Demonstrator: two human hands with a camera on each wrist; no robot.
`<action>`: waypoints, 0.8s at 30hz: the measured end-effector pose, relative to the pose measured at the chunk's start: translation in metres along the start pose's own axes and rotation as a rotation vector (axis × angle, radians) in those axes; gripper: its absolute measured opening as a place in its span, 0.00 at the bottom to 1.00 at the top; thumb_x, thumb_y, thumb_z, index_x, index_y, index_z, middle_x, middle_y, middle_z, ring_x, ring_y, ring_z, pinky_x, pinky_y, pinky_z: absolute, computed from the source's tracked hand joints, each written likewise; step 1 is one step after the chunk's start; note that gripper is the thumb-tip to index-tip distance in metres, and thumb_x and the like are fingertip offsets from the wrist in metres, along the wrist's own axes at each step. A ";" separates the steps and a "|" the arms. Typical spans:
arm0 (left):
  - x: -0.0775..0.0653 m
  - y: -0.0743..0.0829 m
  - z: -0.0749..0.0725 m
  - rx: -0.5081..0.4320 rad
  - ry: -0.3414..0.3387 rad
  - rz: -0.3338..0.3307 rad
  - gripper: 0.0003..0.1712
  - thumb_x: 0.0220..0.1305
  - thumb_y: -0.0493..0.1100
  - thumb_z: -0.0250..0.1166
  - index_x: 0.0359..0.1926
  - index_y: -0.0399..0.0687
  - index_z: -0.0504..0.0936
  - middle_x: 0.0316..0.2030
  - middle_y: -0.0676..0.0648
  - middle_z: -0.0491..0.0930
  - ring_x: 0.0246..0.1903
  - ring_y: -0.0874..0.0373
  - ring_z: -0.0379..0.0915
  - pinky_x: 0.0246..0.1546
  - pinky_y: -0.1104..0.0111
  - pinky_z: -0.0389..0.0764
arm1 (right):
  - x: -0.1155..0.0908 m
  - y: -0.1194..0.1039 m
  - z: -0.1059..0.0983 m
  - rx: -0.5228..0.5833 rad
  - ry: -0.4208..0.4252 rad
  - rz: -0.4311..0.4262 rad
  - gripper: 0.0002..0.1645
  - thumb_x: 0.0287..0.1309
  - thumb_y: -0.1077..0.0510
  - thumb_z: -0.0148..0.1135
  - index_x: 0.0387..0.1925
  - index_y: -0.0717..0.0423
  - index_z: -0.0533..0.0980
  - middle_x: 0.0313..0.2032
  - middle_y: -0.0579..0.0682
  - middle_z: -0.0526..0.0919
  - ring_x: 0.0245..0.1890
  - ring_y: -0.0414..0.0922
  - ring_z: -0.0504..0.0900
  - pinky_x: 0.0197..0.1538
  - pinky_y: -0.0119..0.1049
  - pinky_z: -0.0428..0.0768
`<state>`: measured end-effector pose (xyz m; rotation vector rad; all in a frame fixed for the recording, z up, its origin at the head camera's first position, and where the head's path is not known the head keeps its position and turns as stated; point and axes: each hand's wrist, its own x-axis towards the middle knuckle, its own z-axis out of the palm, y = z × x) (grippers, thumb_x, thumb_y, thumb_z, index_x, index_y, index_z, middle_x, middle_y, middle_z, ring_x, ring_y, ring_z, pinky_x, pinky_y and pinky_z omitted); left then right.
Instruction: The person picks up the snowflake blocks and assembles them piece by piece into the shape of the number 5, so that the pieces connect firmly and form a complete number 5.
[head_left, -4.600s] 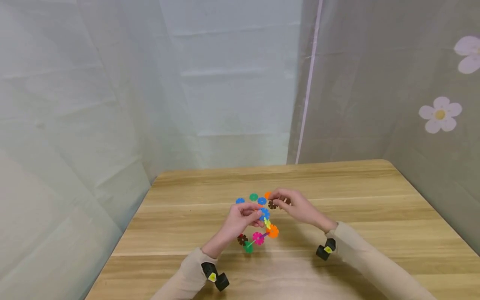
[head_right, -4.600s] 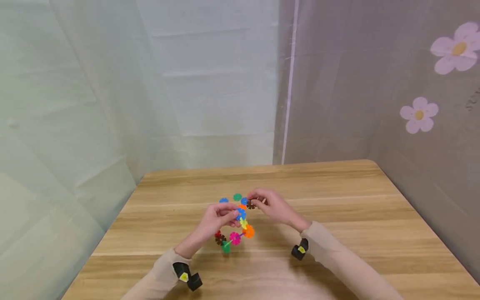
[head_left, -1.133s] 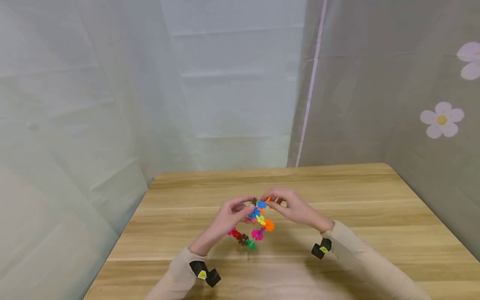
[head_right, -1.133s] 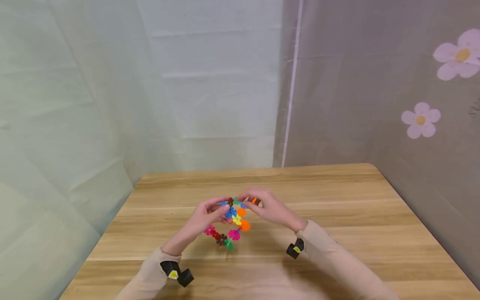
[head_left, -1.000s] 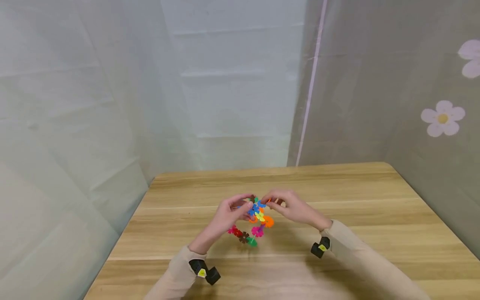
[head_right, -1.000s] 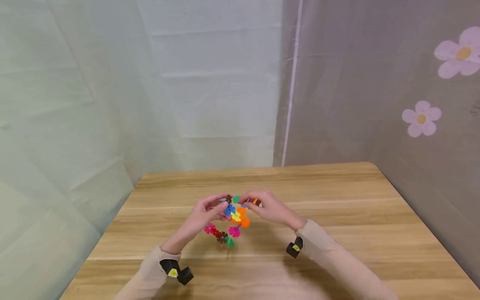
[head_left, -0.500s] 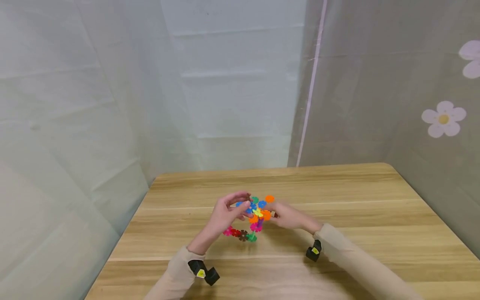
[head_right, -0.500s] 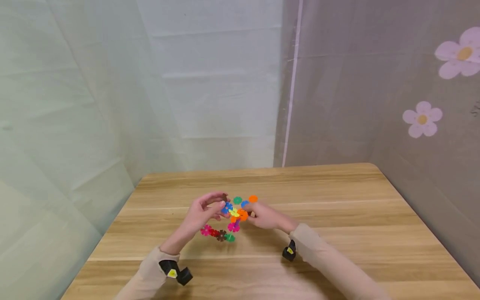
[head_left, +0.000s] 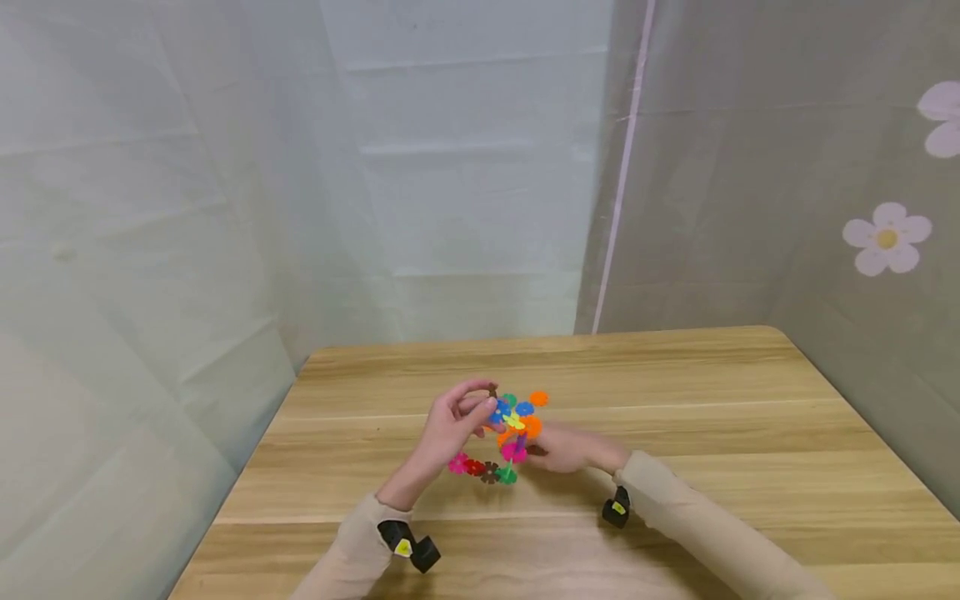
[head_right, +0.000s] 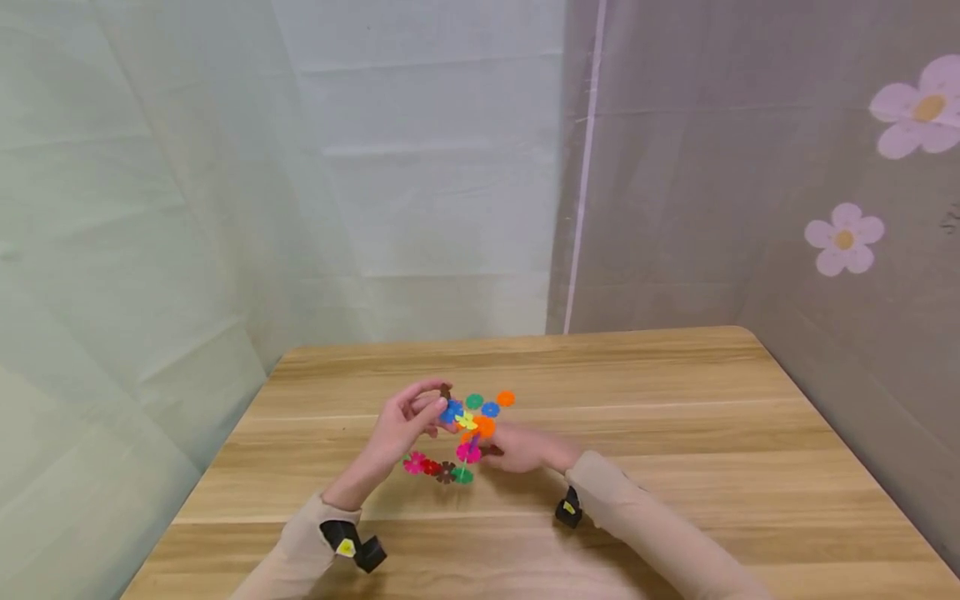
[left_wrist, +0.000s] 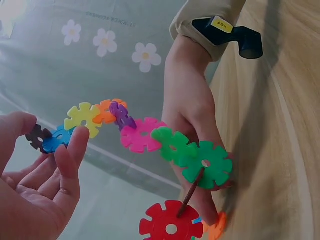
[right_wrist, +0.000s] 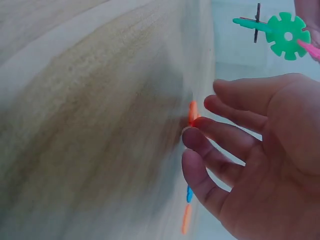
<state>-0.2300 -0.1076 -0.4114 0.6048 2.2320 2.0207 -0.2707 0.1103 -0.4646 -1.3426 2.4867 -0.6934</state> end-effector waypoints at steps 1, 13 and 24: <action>0.000 -0.001 0.000 -0.007 -0.005 -0.002 0.20 0.71 0.43 0.57 0.59 0.38 0.72 0.45 0.29 0.82 0.29 0.64 0.84 0.31 0.68 0.82 | -0.001 0.000 0.000 -0.016 -0.007 0.005 0.12 0.66 0.61 0.56 0.50 0.53 0.76 0.48 0.49 0.83 0.44 0.38 0.79 0.52 0.32 0.80; -0.002 -0.004 -0.001 -0.057 -0.023 -0.006 0.22 0.72 0.43 0.56 0.62 0.38 0.71 0.46 0.26 0.80 0.29 0.60 0.85 0.30 0.72 0.81 | -0.006 0.001 -0.002 0.022 0.053 0.034 0.10 0.56 0.65 0.65 0.41 0.55 0.82 0.35 0.47 0.87 0.34 0.36 0.83 0.41 0.24 0.81; -0.002 -0.005 0.004 -0.041 -0.048 -0.045 0.24 0.72 0.44 0.55 0.62 0.35 0.70 0.45 0.28 0.81 0.30 0.57 0.84 0.32 0.71 0.81 | -0.003 0.001 0.004 -0.078 0.111 0.106 0.13 0.48 0.67 0.71 0.36 0.53 0.80 0.36 0.49 0.83 0.35 0.40 0.79 0.44 0.32 0.82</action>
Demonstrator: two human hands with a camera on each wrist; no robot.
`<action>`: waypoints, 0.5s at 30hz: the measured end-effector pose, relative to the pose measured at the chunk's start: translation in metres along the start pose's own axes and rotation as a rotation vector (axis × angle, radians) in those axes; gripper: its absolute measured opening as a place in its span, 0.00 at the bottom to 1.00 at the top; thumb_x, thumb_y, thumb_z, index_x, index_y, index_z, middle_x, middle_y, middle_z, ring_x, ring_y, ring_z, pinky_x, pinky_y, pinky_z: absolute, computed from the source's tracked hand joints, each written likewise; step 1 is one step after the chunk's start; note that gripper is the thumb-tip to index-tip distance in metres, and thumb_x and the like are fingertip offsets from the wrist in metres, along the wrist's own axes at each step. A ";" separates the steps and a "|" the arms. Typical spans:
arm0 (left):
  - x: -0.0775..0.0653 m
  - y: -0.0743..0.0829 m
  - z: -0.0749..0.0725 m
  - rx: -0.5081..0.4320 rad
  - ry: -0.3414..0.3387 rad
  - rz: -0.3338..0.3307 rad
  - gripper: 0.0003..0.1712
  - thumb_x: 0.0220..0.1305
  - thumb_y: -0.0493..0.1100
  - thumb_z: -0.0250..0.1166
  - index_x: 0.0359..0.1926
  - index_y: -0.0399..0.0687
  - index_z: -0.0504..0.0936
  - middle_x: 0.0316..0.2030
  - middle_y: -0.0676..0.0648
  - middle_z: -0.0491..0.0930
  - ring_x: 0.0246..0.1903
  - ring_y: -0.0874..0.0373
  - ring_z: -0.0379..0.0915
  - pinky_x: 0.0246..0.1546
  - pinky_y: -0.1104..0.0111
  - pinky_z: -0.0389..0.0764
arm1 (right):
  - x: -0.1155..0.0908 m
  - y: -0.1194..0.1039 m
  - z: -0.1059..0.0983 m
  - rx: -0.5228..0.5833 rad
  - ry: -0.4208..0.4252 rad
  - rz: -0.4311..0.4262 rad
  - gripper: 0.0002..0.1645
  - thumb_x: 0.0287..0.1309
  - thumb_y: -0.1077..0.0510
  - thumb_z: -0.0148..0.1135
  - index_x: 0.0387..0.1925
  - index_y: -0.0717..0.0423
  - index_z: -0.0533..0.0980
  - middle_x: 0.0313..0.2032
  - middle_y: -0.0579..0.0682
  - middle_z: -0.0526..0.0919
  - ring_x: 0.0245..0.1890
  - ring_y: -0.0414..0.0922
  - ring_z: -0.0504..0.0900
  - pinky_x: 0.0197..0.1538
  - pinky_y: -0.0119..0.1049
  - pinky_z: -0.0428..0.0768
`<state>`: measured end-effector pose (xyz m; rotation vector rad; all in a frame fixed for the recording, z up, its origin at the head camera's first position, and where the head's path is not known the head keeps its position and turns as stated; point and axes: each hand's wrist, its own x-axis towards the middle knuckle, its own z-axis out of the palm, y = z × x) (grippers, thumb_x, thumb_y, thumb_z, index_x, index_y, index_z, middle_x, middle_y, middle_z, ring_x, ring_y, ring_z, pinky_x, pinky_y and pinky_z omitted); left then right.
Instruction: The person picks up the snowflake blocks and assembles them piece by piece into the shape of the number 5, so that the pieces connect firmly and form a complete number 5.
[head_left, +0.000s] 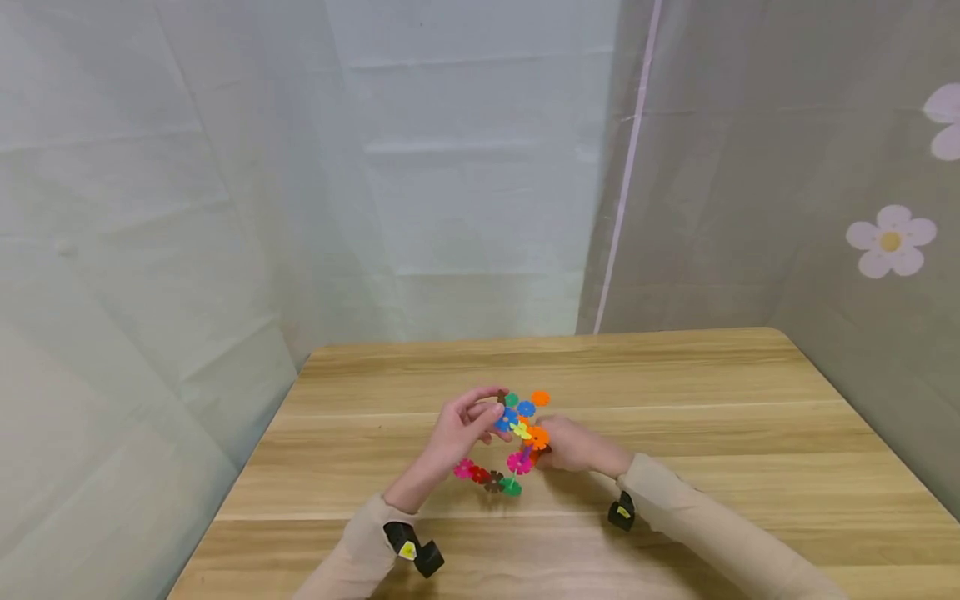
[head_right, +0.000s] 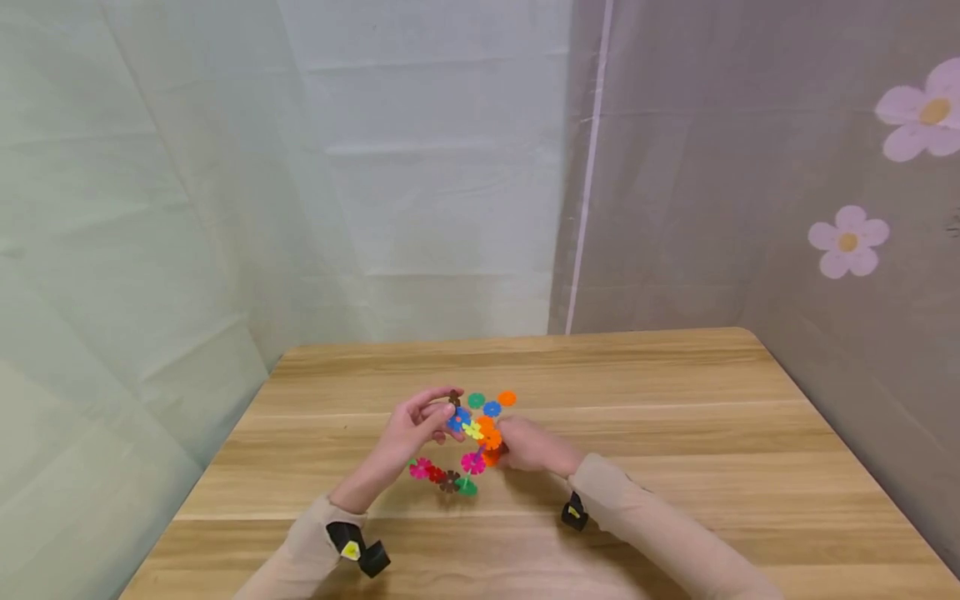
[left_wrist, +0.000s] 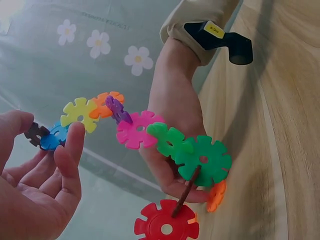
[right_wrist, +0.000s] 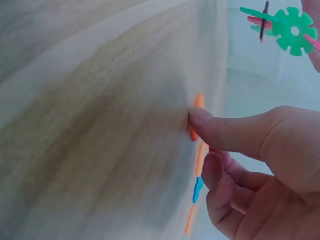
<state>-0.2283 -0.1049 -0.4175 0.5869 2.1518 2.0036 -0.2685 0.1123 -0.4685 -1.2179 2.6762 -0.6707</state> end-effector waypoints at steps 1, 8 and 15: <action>0.000 0.000 0.001 0.000 -0.001 -0.002 0.24 0.72 0.44 0.55 0.62 0.35 0.70 0.45 0.28 0.81 0.30 0.57 0.84 0.32 0.71 0.81 | 0.000 0.000 0.000 -0.009 0.004 0.008 0.13 0.48 0.66 0.71 0.36 0.53 0.79 0.37 0.49 0.83 0.36 0.40 0.79 0.45 0.33 0.82; 0.001 0.002 0.001 -0.010 0.004 -0.001 0.24 0.72 0.44 0.56 0.63 0.35 0.70 0.47 0.27 0.80 0.29 0.63 0.83 0.32 0.73 0.80 | 0.001 0.004 0.003 -0.037 0.028 -0.054 0.10 0.52 0.59 0.71 0.38 0.52 0.80 0.40 0.50 0.84 0.39 0.42 0.81 0.48 0.33 0.82; 0.000 0.006 0.001 -0.004 0.015 -0.020 0.22 0.72 0.44 0.56 0.62 0.39 0.72 0.48 0.29 0.81 0.28 0.63 0.82 0.31 0.75 0.78 | 0.002 0.001 0.005 -0.001 -0.009 -0.024 0.10 0.55 0.58 0.69 0.41 0.52 0.81 0.41 0.48 0.84 0.40 0.41 0.80 0.48 0.34 0.81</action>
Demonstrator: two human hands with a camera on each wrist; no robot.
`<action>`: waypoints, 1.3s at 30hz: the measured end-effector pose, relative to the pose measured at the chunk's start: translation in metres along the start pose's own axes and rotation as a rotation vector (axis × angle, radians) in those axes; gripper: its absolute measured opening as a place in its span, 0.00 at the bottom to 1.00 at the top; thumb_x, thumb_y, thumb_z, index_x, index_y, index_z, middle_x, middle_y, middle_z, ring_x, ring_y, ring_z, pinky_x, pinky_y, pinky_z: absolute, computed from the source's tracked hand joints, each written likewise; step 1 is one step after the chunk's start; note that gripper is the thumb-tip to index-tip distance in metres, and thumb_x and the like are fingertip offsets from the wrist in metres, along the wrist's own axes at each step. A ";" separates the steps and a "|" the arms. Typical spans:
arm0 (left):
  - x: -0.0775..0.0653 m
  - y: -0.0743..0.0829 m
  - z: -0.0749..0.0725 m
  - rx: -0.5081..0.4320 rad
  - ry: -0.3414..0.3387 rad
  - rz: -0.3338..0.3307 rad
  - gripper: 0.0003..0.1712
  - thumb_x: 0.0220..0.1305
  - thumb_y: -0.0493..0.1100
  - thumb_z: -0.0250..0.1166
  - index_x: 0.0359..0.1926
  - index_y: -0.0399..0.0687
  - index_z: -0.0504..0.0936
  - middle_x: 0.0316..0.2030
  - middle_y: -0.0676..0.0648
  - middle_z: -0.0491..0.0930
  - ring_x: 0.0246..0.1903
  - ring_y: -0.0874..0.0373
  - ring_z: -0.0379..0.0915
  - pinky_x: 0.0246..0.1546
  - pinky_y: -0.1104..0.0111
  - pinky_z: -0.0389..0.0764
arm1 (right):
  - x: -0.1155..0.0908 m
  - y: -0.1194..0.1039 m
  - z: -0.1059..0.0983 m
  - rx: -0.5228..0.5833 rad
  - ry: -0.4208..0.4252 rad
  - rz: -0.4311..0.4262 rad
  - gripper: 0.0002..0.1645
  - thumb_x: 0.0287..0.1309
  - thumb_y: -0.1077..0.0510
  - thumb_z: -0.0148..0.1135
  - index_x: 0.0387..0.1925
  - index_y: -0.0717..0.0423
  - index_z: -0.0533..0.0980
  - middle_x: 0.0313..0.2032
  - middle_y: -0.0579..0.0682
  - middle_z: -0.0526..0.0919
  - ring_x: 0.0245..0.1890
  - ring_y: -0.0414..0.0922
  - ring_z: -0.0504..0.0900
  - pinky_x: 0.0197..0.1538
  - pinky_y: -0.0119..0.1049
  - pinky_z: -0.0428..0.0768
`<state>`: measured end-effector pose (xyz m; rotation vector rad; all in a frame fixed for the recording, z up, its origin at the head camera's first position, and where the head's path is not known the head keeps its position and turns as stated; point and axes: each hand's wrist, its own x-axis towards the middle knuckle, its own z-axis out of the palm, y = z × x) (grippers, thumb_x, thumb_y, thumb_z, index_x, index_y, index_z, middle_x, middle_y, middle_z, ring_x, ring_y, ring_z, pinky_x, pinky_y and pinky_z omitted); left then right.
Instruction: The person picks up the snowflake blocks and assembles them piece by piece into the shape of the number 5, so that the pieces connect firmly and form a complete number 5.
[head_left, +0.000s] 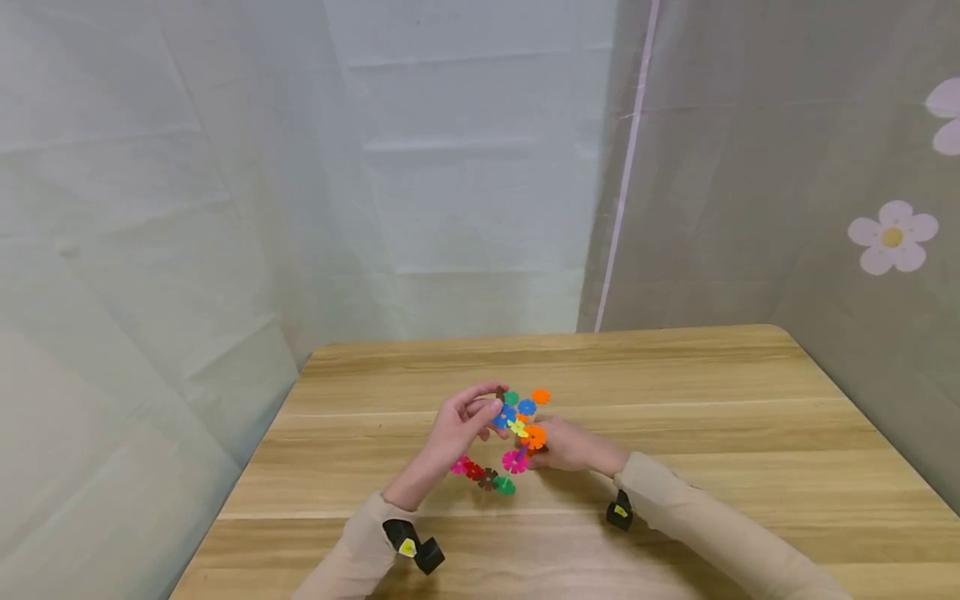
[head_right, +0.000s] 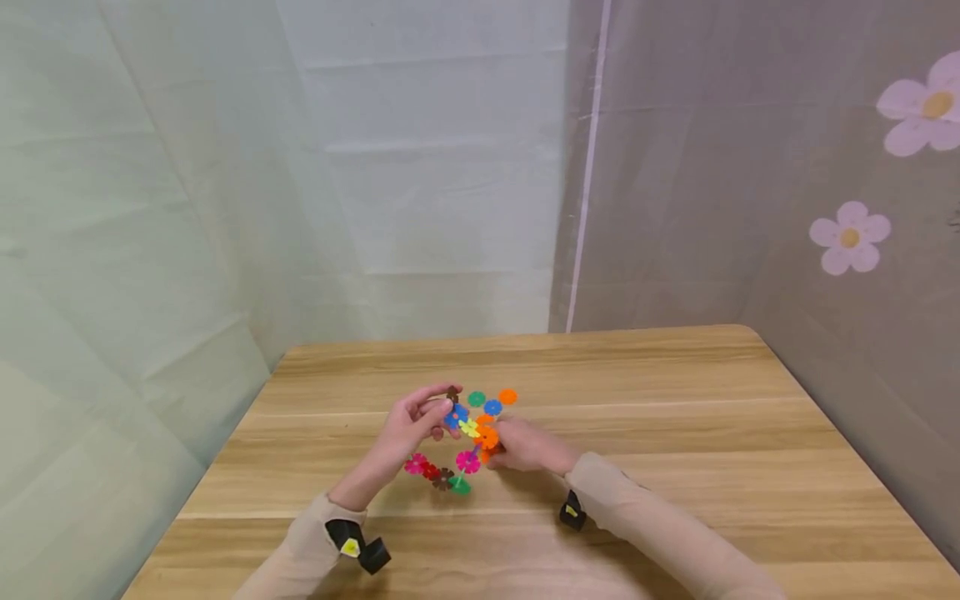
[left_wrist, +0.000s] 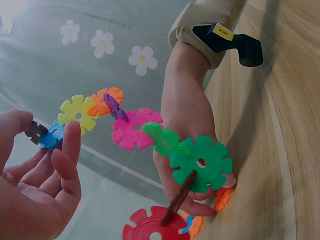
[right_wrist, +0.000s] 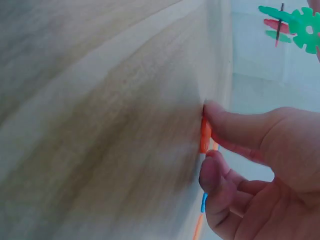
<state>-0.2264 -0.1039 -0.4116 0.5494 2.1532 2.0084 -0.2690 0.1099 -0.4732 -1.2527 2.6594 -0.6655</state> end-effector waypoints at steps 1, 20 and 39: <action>0.000 0.000 0.000 0.002 0.001 -0.003 0.22 0.72 0.45 0.56 0.62 0.39 0.72 0.48 0.29 0.81 0.28 0.63 0.82 0.30 0.75 0.78 | 0.000 -0.001 0.000 0.002 -0.010 0.019 0.11 0.55 0.58 0.69 0.41 0.51 0.81 0.41 0.48 0.83 0.40 0.40 0.80 0.48 0.34 0.81; -0.001 -0.004 0.000 0.017 -0.016 0.014 0.23 0.72 0.44 0.55 0.63 0.36 0.70 0.46 0.28 0.81 0.29 0.58 0.84 0.32 0.72 0.81 | -0.003 0.003 -0.010 0.106 0.093 0.065 0.16 0.49 0.75 0.61 0.41 0.60 0.76 0.38 0.53 0.83 0.37 0.45 0.80 0.40 0.32 0.81; 0.000 -0.009 -0.002 -0.004 -0.045 0.017 0.23 0.72 0.44 0.55 0.62 0.36 0.70 0.39 0.35 0.84 0.30 0.57 0.83 0.34 0.70 0.82 | -0.007 -0.002 -0.029 0.234 0.245 0.077 0.08 0.65 0.63 0.57 0.43 0.60 0.79 0.32 0.47 0.83 0.25 0.34 0.73 0.27 0.26 0.76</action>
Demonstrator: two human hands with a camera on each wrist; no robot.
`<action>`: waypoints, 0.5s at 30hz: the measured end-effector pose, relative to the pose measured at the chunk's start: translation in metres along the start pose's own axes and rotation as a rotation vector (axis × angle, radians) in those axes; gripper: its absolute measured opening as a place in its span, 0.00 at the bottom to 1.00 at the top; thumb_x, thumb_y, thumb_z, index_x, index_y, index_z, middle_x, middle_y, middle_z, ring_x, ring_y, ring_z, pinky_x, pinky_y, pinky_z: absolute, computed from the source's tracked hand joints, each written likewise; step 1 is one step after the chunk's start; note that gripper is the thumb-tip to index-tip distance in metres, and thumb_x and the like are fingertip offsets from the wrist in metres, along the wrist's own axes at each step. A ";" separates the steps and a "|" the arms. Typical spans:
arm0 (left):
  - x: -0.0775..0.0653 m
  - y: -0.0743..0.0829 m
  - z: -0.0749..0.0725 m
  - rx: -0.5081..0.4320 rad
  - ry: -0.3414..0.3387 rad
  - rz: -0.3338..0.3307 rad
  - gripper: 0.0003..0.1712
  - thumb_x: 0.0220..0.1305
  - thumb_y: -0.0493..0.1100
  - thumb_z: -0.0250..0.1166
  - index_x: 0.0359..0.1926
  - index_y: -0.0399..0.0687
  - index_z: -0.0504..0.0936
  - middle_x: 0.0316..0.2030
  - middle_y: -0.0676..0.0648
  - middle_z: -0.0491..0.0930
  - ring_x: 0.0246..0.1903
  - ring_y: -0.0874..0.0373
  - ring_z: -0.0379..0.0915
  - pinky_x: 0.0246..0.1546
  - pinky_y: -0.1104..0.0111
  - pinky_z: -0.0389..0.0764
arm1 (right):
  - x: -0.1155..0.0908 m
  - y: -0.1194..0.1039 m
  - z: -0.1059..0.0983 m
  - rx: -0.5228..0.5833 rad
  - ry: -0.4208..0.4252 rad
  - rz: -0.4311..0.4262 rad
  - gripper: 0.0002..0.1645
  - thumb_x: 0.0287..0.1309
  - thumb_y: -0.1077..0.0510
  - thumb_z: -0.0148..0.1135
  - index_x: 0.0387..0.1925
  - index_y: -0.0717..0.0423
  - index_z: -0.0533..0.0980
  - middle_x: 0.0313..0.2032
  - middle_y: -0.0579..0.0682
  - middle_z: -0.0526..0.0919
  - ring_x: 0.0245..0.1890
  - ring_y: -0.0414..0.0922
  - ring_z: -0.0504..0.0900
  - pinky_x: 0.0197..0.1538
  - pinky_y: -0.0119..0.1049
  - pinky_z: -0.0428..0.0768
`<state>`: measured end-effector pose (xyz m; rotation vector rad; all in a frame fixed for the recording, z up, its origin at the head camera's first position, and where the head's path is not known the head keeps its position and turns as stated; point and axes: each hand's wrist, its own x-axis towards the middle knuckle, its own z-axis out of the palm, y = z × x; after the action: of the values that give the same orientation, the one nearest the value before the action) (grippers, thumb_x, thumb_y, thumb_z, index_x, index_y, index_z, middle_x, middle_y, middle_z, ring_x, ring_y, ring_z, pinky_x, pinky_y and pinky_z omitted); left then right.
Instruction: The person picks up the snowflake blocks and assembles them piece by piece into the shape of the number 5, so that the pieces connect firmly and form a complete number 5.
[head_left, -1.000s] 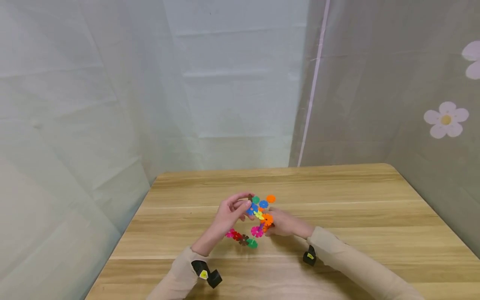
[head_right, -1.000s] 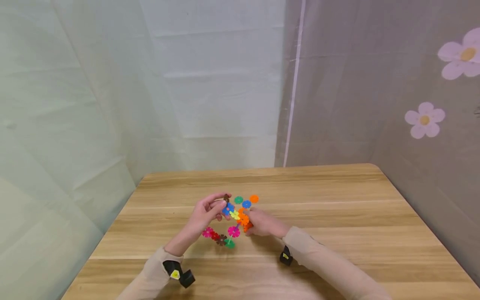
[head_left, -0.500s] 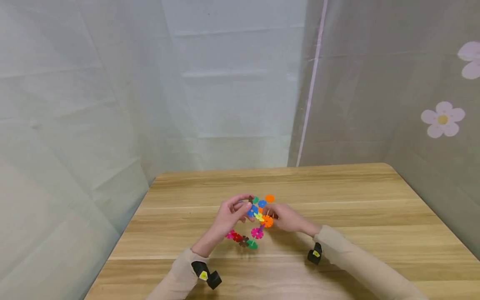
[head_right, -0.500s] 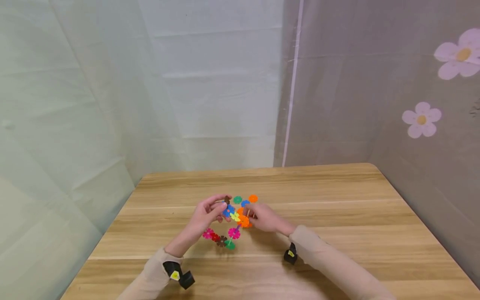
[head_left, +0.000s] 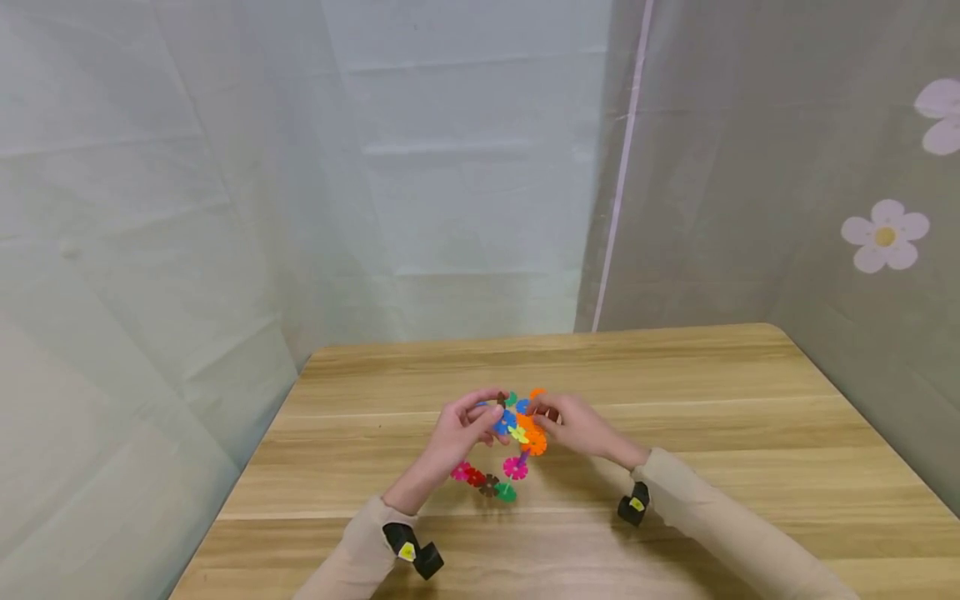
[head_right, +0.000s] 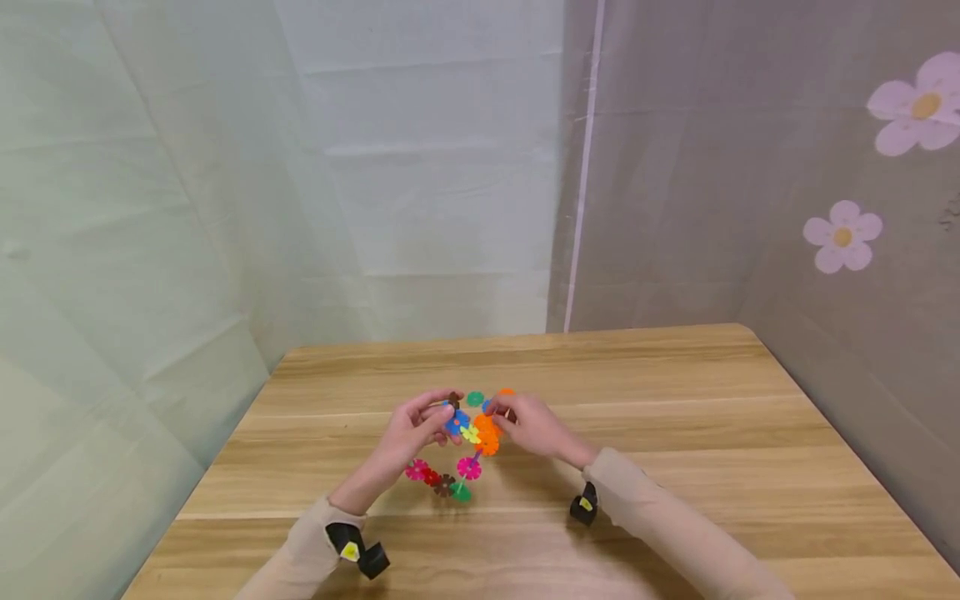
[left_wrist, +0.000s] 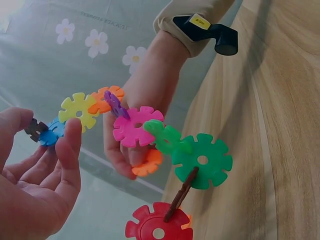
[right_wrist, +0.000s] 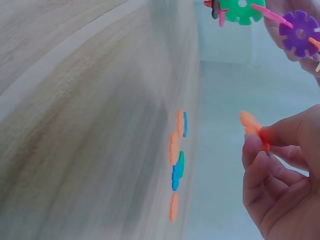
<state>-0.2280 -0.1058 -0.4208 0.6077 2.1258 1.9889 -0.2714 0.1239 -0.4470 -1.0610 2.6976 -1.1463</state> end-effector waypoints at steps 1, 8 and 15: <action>0.000 0.000 0.000 -0.002 0.001 -0.001 0.23 0.72 0.44 0.55 0.62 0.36 0.70 0.39 0.36 0.84 0.29 0.58 0.83 0.34 0.71 0.82 | 0.000 -0.001 -0.001 0.001 0.008 -0.006 0.08 0.65 0.63 0.57 0.43 0.60 0.80 0.33 0.48 0.84 0.25 0.34 0.73 0.26 0.27 0.76; 0.001 0.001 0.003 -0.023 -0.001 -0.004 0.24 0.72 0.45 0.55 0.63 0.36 0.70 0.42 0.28 0.81 0.29 0.62 0.83 0.34 0.71 0.82 | -0.001 -0.007 -0.006 0.013 0.060 -0.009 0.10 0.65 0.64 0.57 0.45 0.61 0.80 0.34 0.49 0.85 0.25 0.35 0.74 0.23 0.27 0.76; 0.002 0.000 0.005 -0.030 -0.005 0.002 0.24 0.72 0.45 0.55 0.62 0.34 0.70 0.42 0.27 0.81 0.28 0.63 0.83 0.34 0.71 0.83 | 0.000 -0.011 -0.010 0.036 0.104 0.009 0.11 0.65 0.64 0.56 0.46 0.56 0.80 0.36 0.47 0.85 0.27 0.37 0.76 0.26 0.29 0.78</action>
<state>-0.2281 -0.1007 -0.4209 0.6091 2.0890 2.0141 -0.2671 0.1244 -0.4328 -1.0117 2.7441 -1.2776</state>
